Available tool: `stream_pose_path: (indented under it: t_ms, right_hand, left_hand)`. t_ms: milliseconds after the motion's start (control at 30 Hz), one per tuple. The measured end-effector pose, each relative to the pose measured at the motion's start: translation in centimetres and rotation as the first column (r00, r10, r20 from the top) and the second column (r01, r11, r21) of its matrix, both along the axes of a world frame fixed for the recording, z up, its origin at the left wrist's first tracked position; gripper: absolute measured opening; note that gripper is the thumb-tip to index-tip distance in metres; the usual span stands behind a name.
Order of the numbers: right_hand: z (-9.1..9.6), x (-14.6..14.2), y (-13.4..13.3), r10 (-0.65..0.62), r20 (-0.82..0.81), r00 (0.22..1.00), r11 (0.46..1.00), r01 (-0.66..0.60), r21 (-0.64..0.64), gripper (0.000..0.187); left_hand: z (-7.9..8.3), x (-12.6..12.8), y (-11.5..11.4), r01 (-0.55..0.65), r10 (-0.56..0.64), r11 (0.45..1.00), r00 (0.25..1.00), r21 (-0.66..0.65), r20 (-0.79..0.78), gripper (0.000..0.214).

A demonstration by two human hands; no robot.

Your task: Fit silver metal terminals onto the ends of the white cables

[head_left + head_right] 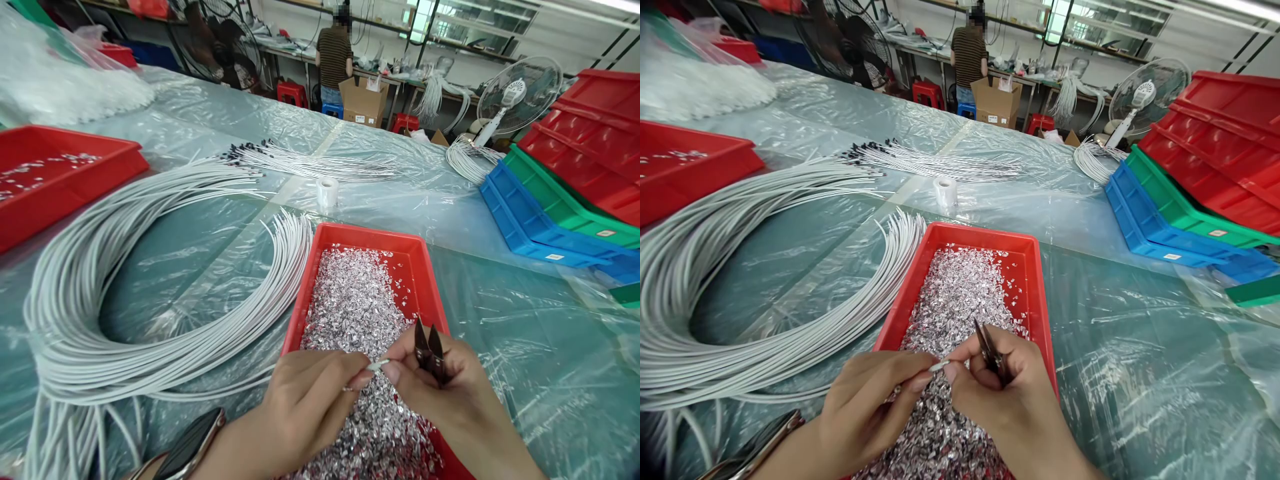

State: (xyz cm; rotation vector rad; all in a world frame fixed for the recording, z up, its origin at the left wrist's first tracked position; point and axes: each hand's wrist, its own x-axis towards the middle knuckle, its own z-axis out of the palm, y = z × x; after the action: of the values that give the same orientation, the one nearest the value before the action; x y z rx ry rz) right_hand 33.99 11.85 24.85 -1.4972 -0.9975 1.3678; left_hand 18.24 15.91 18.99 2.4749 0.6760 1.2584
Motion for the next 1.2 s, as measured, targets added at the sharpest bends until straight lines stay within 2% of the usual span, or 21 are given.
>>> stream_pose_path:
  t_ms: [267, 500, 667, 800, 900, 1000, 1067, 1200]
  right_hand:
    - [0.3, -0.1, -0.2, 0.04, 0.029, 0.999, 0.999, -0.041, 0.007, 0.009]
    - [0.4, 0.0, -0.1, 0.075, 0.089, 0.993, 0.996, -0.079, 0.043, 0.007]
    - [0.0, -0.1, 0.1, 0.07, 0.108, 0.992, 0.994, -0.078, 0.071, 0.007]
    - [-0.6, -0.3, 0.0, 0.046, 0.053, 0.998, 0.995, -0.05, 0.081, 0.006]
    - [-0.8, -0.4, -0.1, 0.049, 0.023, 0.999, 0.996, -0.051, 0.08, 0.005]
    - [-0.8, -0.3, 0.0, 0.043, 0.065, 0.997, 0.994, -0.049, 0.094, 0.007]
    - [-1.0, 0.0, 0.3, 0.038, 0.117, 0.992, 0.993, -0.05, 0.108, 0.008]
    - [-1.5, 1.2, 1.2, 0.022, 0.279, 0.96, 0.977, -0.08, 0.199, 0.014]
  left_hand:
    - [0.9, -0.2, 0.0, 0.062, -0.051, 0.985, 0.996, -0.158, 0.075, 0.013]
    - [0.7, -0.3, 0.0, 0.091, -0.061, 0.943, 0.993, -0.321, 0.101, 0.015]
    - [0.8, -0.2, 0.0, 0.159, -0.102, 0.889, 0.983, -0.429, 0.155, 0.023]
    - [0.9, -0.2, 0.1, 0.235, -0.141, 0.826, 0.966, -0.512, 0.215, 0.028]
    - [1.0, -0.3, 0.2, 0.287, -0.165, 0.786, 0.951, -0.547, 0.262, 0.029]
    - [1.2, -0.6, 0.1, 0.32, -0.207, 0.761, 0.944, -0.565, 0.257, 0.031]
    - [1.4, -0.7, 0.1, 0.319, -0.232, 0.778, 0.947, -0.542, 0.224, 0.033]
    - [1.7, -0.5, 0.1, 0.244, -0.208, 0.869, 0.97, -0.431, 0.128, 0.03]
